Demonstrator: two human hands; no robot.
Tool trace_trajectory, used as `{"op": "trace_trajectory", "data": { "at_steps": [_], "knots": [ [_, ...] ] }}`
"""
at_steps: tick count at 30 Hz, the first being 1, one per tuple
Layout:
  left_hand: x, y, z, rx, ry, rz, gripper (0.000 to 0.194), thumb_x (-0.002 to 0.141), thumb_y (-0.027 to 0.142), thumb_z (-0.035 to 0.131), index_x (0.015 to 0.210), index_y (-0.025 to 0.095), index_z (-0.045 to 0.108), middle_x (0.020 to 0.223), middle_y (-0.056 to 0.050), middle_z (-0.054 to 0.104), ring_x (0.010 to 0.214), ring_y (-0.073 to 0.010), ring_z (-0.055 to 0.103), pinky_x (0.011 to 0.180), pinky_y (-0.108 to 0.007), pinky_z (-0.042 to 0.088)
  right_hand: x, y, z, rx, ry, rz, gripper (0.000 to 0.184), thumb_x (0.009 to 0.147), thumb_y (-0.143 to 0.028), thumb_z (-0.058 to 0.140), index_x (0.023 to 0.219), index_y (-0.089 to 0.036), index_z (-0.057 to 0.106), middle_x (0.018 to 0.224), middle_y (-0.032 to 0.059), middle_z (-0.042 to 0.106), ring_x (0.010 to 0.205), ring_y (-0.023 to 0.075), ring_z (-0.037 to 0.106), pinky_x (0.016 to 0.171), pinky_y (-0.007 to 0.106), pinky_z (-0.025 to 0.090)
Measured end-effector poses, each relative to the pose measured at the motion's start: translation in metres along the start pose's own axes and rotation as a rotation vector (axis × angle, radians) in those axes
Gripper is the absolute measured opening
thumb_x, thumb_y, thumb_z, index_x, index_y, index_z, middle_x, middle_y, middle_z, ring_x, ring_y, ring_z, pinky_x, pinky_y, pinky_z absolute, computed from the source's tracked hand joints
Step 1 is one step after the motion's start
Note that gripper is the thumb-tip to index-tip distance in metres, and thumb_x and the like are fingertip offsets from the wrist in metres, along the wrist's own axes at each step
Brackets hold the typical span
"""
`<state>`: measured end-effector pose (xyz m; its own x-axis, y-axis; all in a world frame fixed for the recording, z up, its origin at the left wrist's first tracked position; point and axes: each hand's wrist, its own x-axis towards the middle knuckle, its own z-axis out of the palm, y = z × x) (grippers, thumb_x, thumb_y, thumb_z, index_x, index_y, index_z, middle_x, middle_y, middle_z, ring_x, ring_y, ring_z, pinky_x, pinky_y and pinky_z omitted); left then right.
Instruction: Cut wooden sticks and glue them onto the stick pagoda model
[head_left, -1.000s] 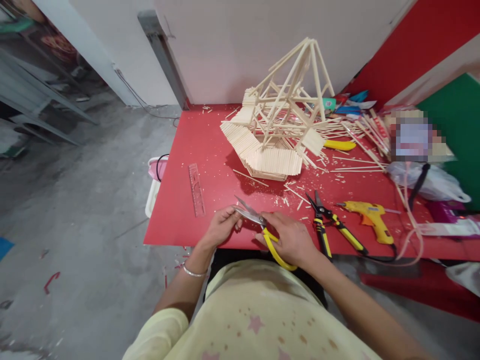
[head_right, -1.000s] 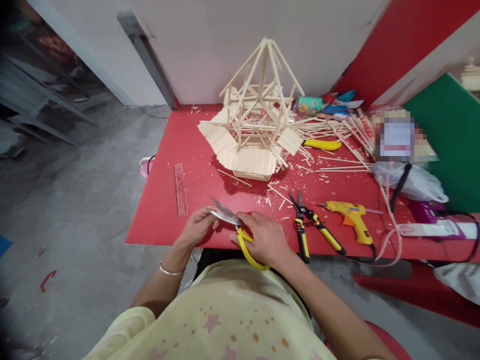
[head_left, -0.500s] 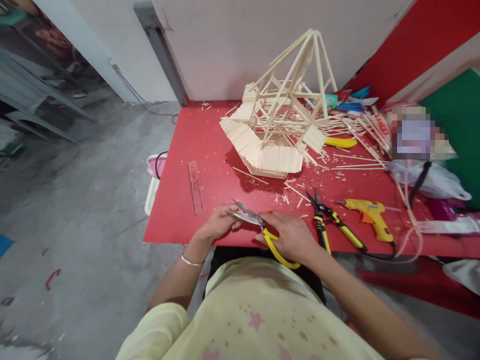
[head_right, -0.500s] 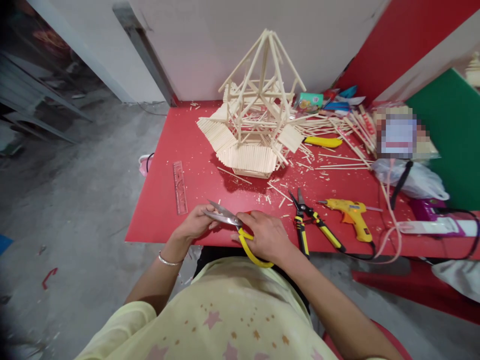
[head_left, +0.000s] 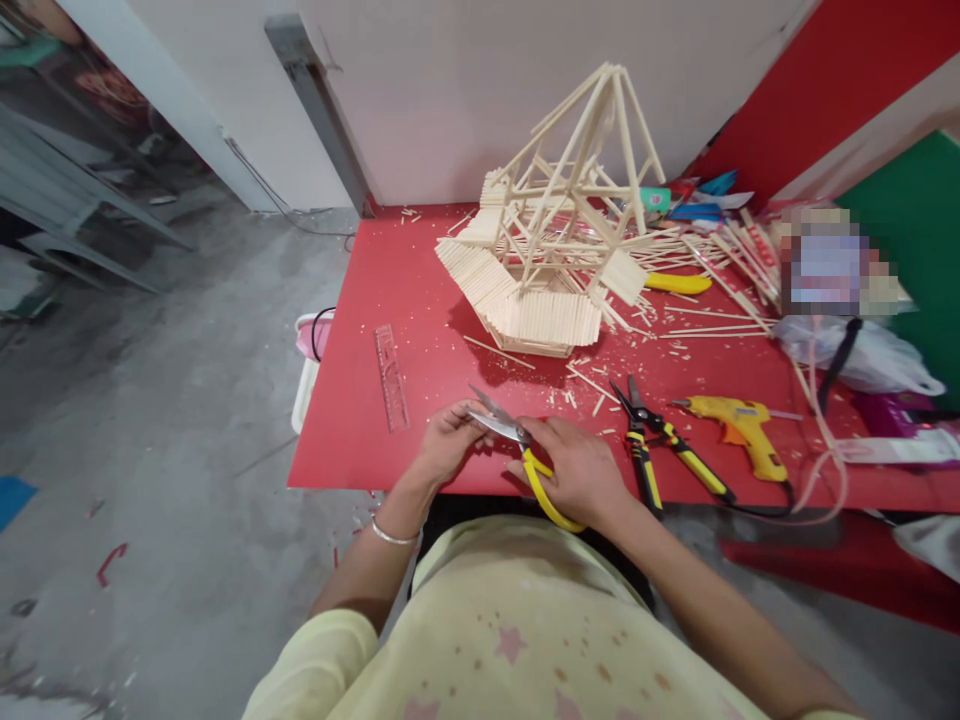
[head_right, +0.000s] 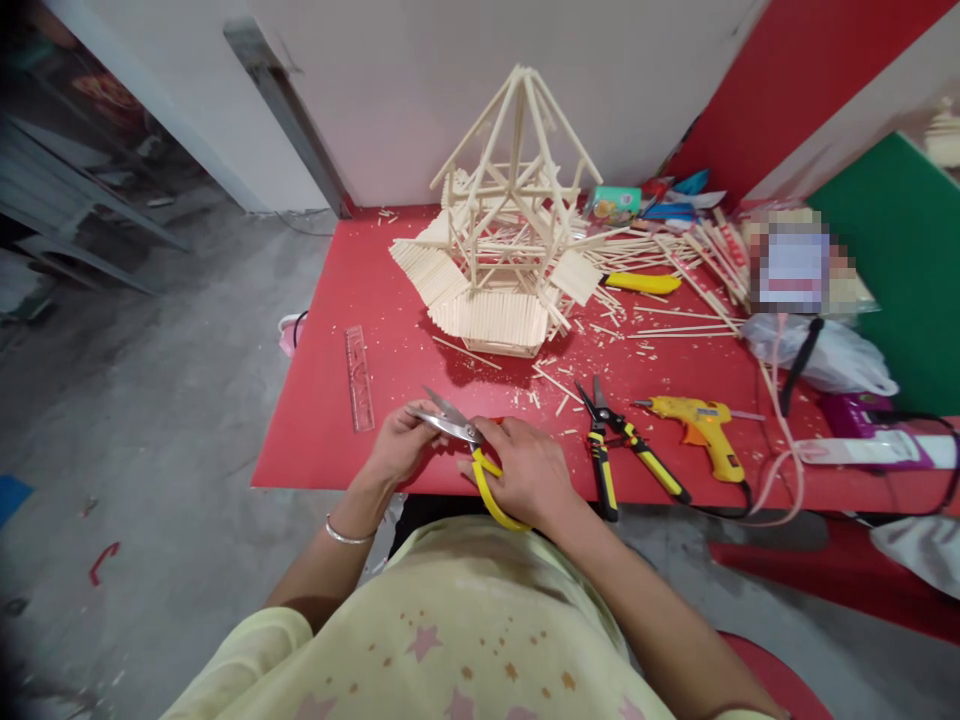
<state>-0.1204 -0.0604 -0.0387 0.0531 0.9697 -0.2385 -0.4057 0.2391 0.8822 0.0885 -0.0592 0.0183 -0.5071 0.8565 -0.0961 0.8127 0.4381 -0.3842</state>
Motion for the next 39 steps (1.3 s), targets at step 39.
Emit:
{"op": "trace_trajectory", "data": {
  "at_steps": [39],
  "knots": [
    [0.001,0.016,0.004,0.312,-0.025,0.17,0.028,0.086,0.042,0.067,0.079,0.015,0.068,0.06,0.0,0.061,0.054,-0.0106,0.056,0.056,-0.023,0.048,-0.003,0.01,0.0,0.14,-0.056,-0.048,0.058,0.092,-0.059,0.051,0.139,-0.025,0.052,0.117,0.0104,0.068,0.105,0.0244,0.064,0.091,0.035,0.044]
  ]
}}
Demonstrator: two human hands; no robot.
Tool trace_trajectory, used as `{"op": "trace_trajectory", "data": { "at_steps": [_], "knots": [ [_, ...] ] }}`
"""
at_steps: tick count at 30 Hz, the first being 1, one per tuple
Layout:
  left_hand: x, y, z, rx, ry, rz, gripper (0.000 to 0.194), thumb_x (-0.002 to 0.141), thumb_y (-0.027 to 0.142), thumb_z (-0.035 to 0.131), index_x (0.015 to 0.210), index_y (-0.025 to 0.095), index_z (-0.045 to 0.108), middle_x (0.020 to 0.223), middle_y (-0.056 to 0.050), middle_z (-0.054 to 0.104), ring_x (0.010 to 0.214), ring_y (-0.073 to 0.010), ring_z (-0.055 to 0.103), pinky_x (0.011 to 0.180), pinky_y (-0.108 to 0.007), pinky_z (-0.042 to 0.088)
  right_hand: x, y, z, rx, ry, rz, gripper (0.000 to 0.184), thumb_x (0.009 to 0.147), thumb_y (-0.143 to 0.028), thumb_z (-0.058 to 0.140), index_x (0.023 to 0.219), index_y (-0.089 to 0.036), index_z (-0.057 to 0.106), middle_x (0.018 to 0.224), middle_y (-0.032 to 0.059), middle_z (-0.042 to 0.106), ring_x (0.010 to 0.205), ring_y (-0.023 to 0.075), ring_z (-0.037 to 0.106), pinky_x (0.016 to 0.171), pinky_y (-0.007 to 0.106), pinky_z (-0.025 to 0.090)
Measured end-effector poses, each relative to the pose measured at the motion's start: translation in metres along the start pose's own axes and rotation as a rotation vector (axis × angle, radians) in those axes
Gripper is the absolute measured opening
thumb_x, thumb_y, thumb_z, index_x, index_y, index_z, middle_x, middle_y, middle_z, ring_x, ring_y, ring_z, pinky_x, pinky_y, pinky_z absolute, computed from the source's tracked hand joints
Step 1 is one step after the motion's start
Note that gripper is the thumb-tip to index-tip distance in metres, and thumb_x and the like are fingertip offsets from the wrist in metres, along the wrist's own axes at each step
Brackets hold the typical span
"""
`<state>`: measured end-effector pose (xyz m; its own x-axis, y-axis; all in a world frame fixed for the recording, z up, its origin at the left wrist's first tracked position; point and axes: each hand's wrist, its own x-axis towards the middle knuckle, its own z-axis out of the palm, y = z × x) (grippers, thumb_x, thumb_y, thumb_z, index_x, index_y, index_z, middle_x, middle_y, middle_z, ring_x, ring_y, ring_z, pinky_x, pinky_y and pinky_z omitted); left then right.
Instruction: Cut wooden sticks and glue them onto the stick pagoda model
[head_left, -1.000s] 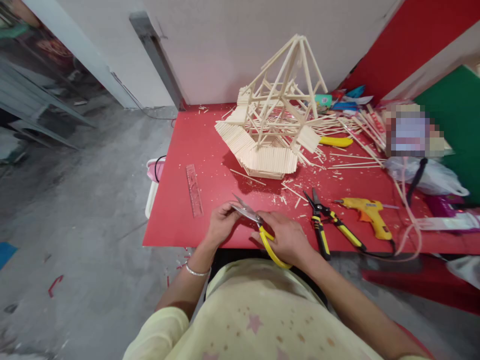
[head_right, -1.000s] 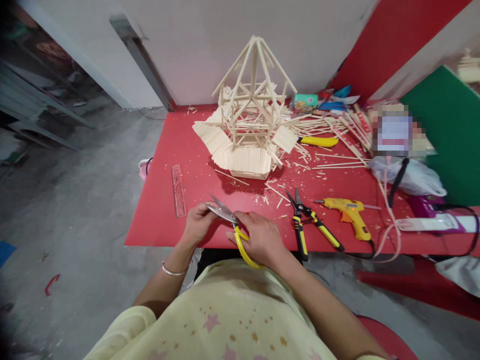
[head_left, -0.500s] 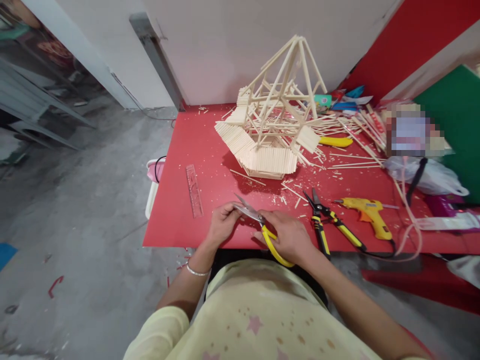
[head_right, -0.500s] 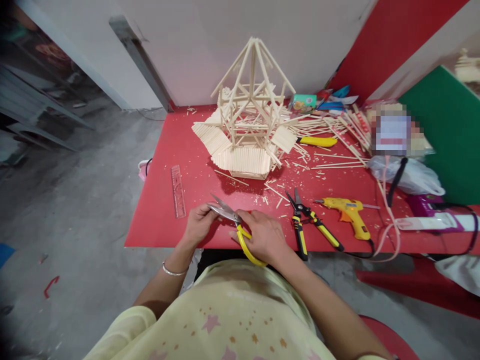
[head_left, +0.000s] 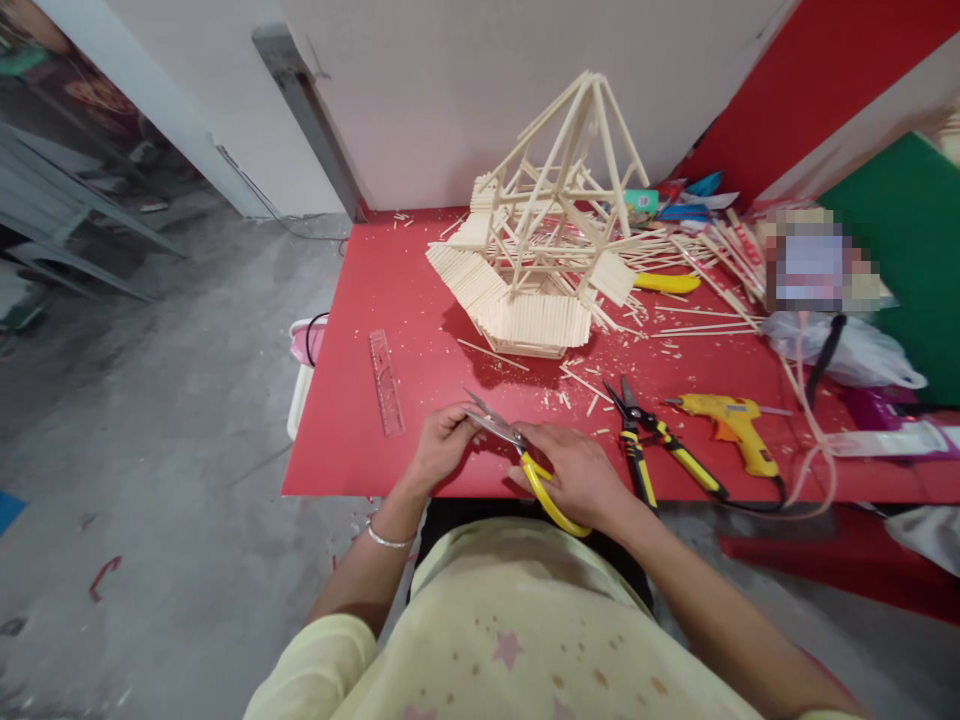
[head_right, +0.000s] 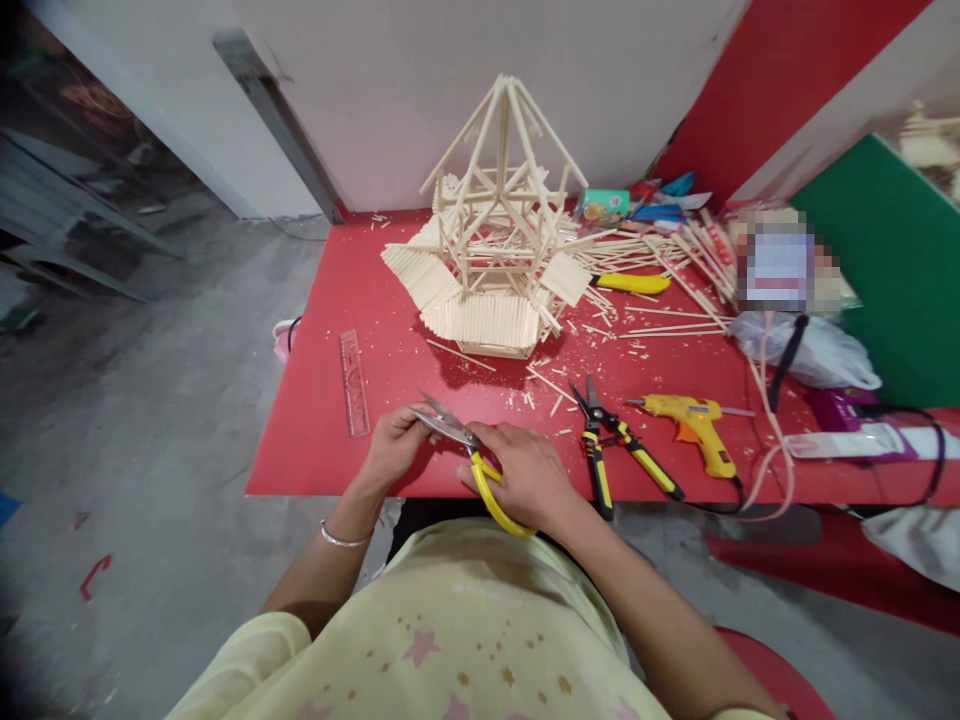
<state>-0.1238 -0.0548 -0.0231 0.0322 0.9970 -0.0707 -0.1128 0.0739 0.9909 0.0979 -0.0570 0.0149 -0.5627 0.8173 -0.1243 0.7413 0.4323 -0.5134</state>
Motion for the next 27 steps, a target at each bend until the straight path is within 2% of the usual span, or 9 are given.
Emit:
{"op": "trace_trajectory", "data": {
  "at_steps": [9,15,17,20,22,27],
  "knots": [
    [-0.002,0.004,0.001,0.077,0.015,0.042,0.021,0.085,0.033,0.066,0.074,0.015,0.068,0.062,-0.001,0.063,0.056,-0.0111,0.056,0.057,-0.023,0.047,-0.001,-0.007,-0.001,0.003,0.012,0.02,0.049,0.094,-0.058,0.05,0.13,-0.026,0.058,0.11,0.0072,0.073,0.094,0.021,0.068,0.078,0.028,0.043],
    [0.0,0.006,0.002,0.078,-0.041,-0.007,0.028,0.087,0.04,0.065,0.074,0.015,0.066,0.059,0.0,0.061,0.053,-0.0109,0.056,0.055,-0.023,0.046,-0.005,0.001,0.007,-0.135,0.032,0.103,0.043,0.095,-0.059,0.046,0.122,-0.032,0.063,0.086,0.002,0.076,0.075,0.0201,0.069,0.062,0.027,0.033],
    [0.001,0.004,0.001,0.052,-0.062,-0.032,0.032,0.087,0.043,0.065,0.072,0.015,0.064,0.058,0.0,0.059,0.052,-0.0106,0.054,0.055,-0.024,0.045,-0.005,0.003,0.004,-0.14,0.042,0.079,0.048,0.093,-0.063,0.047,0.127,-0.032,0.06,0.094,0.0029,0.076,0.081,0.021,0.07,0.066,0.028,0.036],
    [0.002,0.001,0.0,0.011,-0.092,-0.073,0.035,0.087,0.047,0.064,0.072,0.016,0.061,0.057,0.001,0.057,0.051,-0.0102,0.052,0.055,-0.024,0.045,-0.003,0.003,-0.005,-0.154,0.057,0.02,0.057,0.091,-0.064,0.049,0.134,-0.027,0.057,0.109,0.0083,0.073,0.096,0.024,0.067,0.08,0.031,0.042],
    [0.003,0.001,0.001,0.002,-0.117,-0.088,0.036,0.086,0.048,0.064,0.071,0.016,0.06,0.058,0.001,0.056,0.052,-0.0102,0.052,0.055,-0.024,0.045,-0.001,0.002,-0.01,-0.148,0.049,-0.004,0.056,0.091,-0.06,0.05,0.135,-0.025,0.057,0.11,0.0101,0.072,0.1,0.0247,0.066,0.087,0.034,0.042],
    [0.005,0.007,0.002,-0.013,-0.123,-0.093,0.033,0.083,0.045,0.066,0.069,0.016,0.059,0.055,0.002,0.053,0.051,-0.0095,0.049,0.054,-0.024,0.043,-0.001,0.002,-0.013,-0.12,0.021,-0.002,0.057,0.091,-0.06,0.052,0.135,-0.025,0.057,0.108,0.01,0.072,0.101,0.0247,0.065,0.089,0.035,0.042]
  ]
}}
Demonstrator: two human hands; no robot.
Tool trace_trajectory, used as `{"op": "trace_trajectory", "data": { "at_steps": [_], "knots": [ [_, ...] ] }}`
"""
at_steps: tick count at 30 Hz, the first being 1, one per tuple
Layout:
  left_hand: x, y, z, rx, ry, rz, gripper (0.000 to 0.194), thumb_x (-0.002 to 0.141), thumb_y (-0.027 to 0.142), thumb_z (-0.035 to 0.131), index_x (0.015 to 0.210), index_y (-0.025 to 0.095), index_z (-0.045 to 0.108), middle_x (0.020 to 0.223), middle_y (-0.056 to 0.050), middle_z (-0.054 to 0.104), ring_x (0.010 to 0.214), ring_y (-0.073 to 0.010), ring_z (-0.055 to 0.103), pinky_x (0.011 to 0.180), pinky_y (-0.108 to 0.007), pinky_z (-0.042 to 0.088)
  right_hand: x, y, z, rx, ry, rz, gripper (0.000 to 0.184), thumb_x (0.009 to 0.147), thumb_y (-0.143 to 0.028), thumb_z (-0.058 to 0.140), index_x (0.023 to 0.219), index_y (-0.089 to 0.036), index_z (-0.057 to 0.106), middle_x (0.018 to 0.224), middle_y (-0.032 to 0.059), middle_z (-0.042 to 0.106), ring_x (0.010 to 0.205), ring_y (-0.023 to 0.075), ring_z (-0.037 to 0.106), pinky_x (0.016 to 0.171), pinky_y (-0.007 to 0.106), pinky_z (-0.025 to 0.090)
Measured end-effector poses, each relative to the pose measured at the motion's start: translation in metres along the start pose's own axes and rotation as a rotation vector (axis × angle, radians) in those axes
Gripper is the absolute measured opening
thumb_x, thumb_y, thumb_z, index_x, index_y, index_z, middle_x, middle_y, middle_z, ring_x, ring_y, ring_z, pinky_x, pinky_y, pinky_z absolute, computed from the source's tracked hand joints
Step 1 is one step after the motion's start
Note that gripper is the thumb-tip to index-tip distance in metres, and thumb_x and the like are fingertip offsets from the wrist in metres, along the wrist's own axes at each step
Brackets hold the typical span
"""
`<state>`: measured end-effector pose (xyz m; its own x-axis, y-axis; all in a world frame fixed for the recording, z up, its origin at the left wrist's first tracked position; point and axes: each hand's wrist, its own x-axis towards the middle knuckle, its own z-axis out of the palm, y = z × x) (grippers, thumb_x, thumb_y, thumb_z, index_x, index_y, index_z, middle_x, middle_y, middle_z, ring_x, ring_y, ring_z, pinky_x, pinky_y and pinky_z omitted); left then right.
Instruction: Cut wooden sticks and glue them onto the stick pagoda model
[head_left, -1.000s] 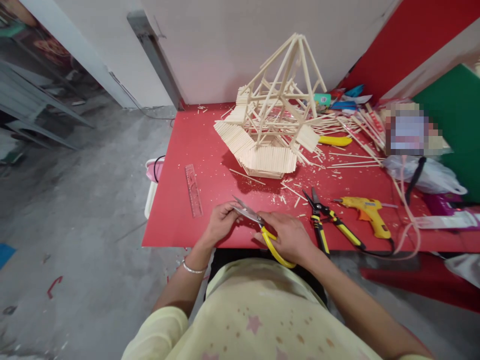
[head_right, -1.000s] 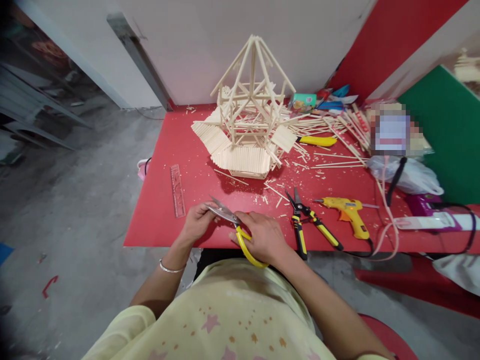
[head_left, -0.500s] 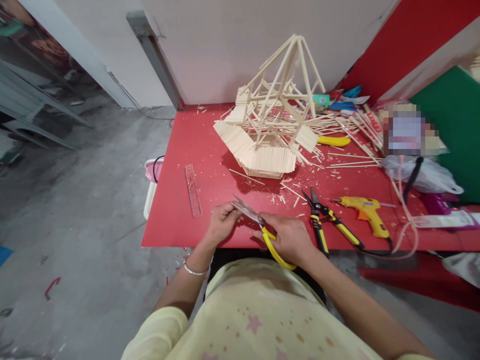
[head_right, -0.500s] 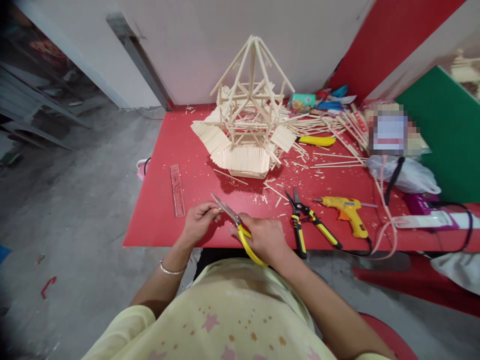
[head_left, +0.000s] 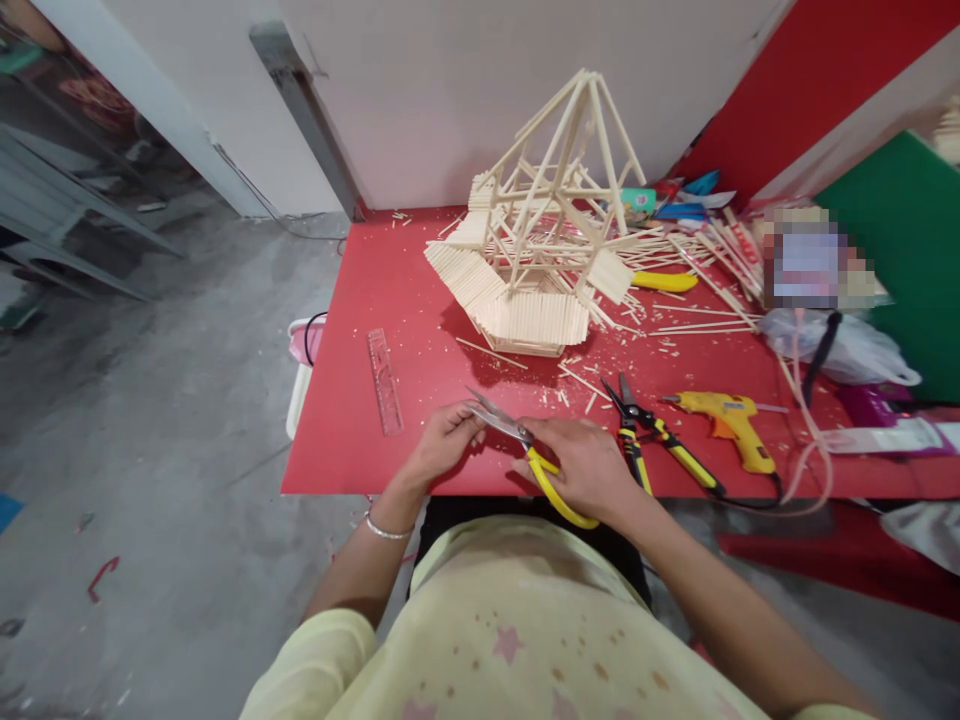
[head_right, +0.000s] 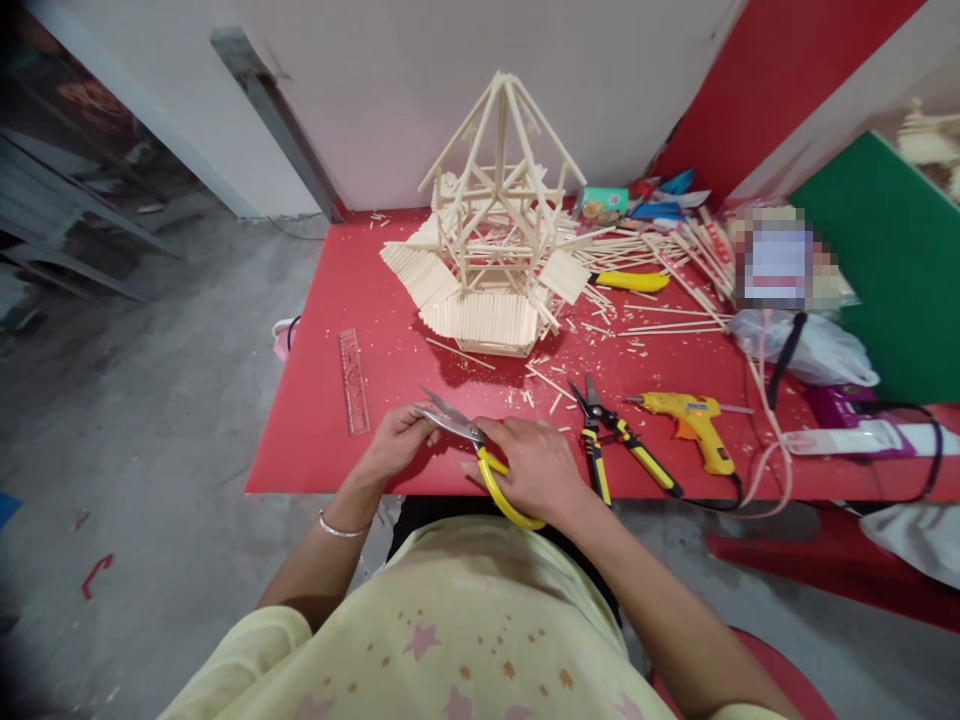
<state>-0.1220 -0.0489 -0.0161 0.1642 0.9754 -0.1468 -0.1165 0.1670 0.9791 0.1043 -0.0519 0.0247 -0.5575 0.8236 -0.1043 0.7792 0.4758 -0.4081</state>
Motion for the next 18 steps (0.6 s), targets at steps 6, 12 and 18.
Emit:
{"op": "trace_trajectory", "data": {
  "at_steps": [6,12,18],
  "knots": [
    [0.003,-0.001,-0.002,-0.037,-0.023,-0.032,0.017,0.079,0.03,0.065,0.07,0.016,0.062,0.055,0.002,0.054,0.05,-0.0084,0.048,0.053,-0.022,0.041,-0.003,0.004,0.007,-0.002,0.026,0.008,0.06,0.091,-0.064,0.051,0.136,-0.025,0.056,0.114,0.0109,0.07,0.106,0.026,0.064,0.096,0.039,0.041],
    [0.003,-0.008,-0.004,-0.036,-0.068,-0.046,0.02,0.082,0.034,0.067,0.077,0.015,0.066,0.056,0.002,0.056,0.052,-0.0094,0.051,0.055,-0.023,0.043,-0.007,0.007,0.011,0.006,0.063,-0.002,0.06,0.089,-0.068,0.05,0.129,-0.024,0.062,0.112,0.0095,0.073,0.096,0.0235,0.068,0.084,0.032,0.044],
    [0.005,-0.003,0.0,-0.048,-0.066,-0.025,0.034,0.082,0.048,0.07,0.076,0.015,0.067,0.056,0.001,0.055,0.051,-0.0094,0.049,0.053,-0.023,0.044,-0.014,0.004,0.02,-0.049,0.054,0.097,0.051,0.094,-0.065,0.043,0.12,-0.029,0.067,0.079,0.0037,0.076,0.07,0.0193,0.069,0.061,0.027,0.034]
  ]
}}
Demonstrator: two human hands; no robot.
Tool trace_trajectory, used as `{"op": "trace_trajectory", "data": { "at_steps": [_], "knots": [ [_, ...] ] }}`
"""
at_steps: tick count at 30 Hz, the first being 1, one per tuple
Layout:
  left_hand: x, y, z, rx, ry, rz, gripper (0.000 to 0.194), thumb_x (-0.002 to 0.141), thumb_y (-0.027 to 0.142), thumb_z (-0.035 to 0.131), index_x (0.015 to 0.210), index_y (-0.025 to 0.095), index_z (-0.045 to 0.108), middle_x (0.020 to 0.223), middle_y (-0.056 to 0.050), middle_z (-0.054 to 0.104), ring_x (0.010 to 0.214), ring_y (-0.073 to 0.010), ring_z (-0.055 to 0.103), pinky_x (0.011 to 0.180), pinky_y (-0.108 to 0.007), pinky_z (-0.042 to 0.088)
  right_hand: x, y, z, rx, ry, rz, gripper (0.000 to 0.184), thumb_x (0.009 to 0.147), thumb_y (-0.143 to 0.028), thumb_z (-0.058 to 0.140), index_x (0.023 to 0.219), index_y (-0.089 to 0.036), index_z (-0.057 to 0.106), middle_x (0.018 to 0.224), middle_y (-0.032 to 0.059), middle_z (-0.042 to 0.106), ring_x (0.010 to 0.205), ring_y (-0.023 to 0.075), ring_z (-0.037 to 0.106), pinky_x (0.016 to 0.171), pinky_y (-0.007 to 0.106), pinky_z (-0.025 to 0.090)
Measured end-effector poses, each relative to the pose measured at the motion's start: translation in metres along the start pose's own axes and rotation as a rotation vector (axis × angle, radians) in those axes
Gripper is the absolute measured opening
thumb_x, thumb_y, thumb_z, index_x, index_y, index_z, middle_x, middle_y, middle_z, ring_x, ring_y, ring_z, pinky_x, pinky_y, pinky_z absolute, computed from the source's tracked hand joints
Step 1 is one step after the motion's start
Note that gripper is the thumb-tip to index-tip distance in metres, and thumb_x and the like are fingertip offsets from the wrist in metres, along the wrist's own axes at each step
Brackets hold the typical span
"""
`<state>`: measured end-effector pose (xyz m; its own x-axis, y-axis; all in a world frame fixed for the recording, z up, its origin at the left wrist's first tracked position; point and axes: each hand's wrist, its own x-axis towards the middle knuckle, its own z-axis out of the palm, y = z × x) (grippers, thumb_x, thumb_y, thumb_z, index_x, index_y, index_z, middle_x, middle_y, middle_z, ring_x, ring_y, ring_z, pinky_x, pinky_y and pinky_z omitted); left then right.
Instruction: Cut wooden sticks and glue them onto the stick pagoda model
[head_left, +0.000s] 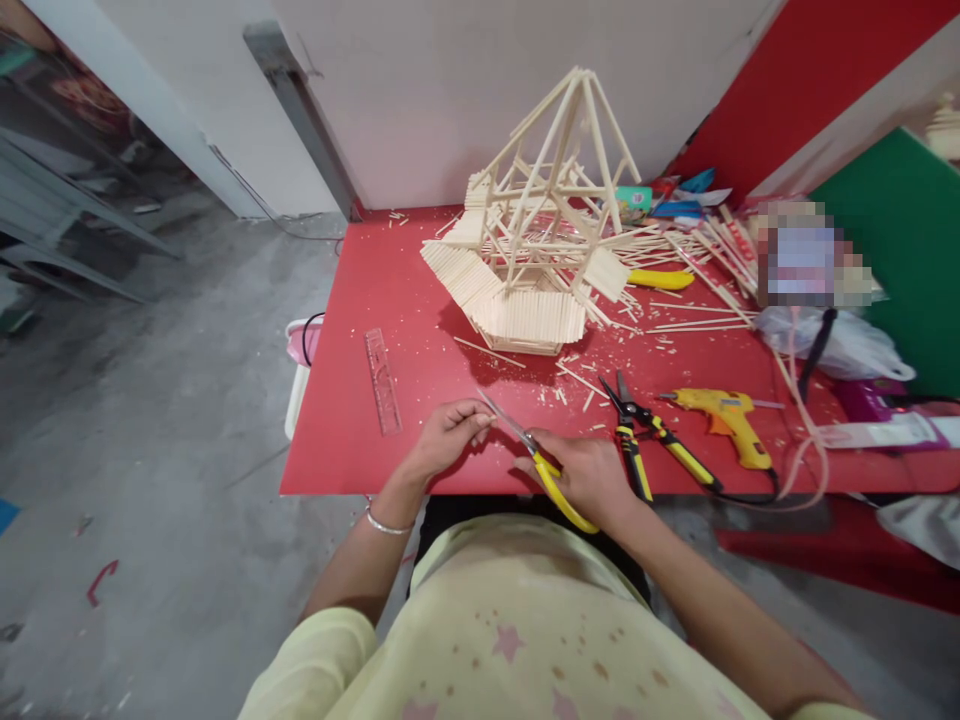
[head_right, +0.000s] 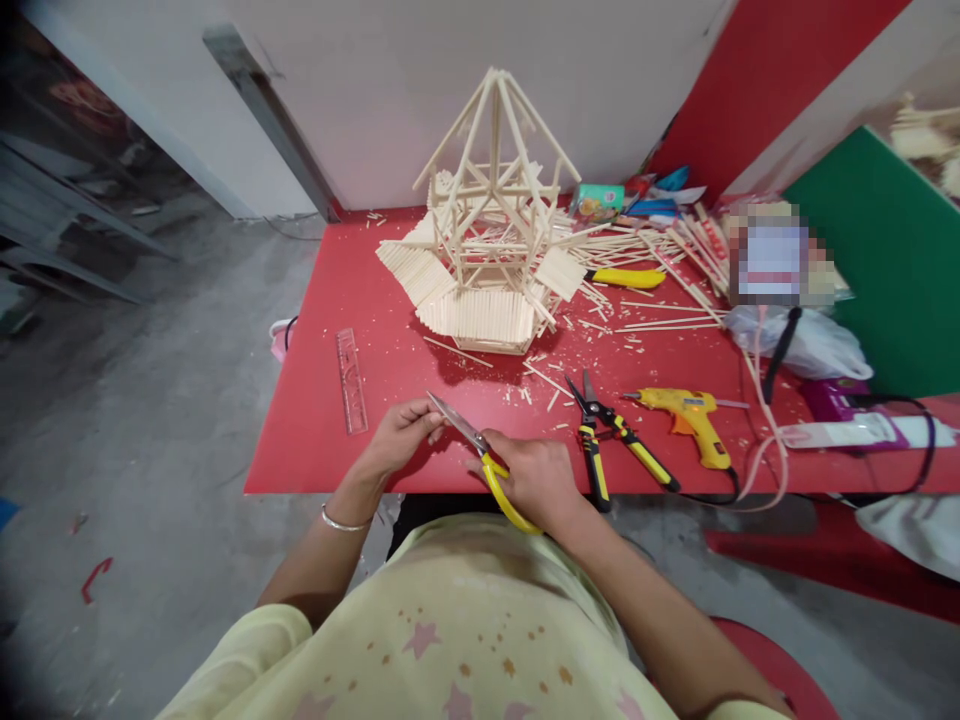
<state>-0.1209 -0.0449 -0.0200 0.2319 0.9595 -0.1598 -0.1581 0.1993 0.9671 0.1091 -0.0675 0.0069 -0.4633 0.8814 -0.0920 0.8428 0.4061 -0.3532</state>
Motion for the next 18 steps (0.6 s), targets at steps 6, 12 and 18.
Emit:
{"op": "trace_trajectory", "data": {
  "at_steps": [6,12,18],
  "knots": [
    [-0.002,0.003,0.001,-0.009,0.086,-0.005,0.032,0.08,0.046,0.074,0.081,0.014,0.069,0.063,-0.001,0.062,0.055,-0.0105,0.056,0.056,-0.024,0.048,0.004,0.003,0.006,-0.217,-0.016,0.249,0.055,0.095,-0.063,0.04,0.133,-0.028,0.058,0.085,0.0074,0.076,0.071,0.023,0.07,0.058,0.028,0.034],
    [0.001,0.011,0.013,-0.074,-0.016,-0.024,0.031,0.084,0.042,0.072,0.094,0.013,0.072,0.068,-0.003,0.064,0.059,-0.0125,0.061,0.059,-0.027,0.053,0.002,-0.01,-0.01,-0.264,-0.066,0.161,0.049,0.096,-0.042,0.045,0.138,-0.019,0.055,0.1,0.013,0.074,0.082,0.0243,0.071,0.063,0.029,0.043],
    [0.017,0.031,0.032,-0.005,-0.175,-0.08,0.034,0.081,0.045,0.074,0.086,0.011,0.073,0.064,-0.004,0.065,0.052,-0.0123,0.06,0.051,-0.024,0.051,-0.007,-0.007,-0.036,0.009,0.188,0.071,0.037,0.099,-0.043,0.045,0.116,-0.021,0.069,0.098,0.0087,0.075,0.086,0.0189,0.07,0.076,0.028,0.049]
  ]
}}
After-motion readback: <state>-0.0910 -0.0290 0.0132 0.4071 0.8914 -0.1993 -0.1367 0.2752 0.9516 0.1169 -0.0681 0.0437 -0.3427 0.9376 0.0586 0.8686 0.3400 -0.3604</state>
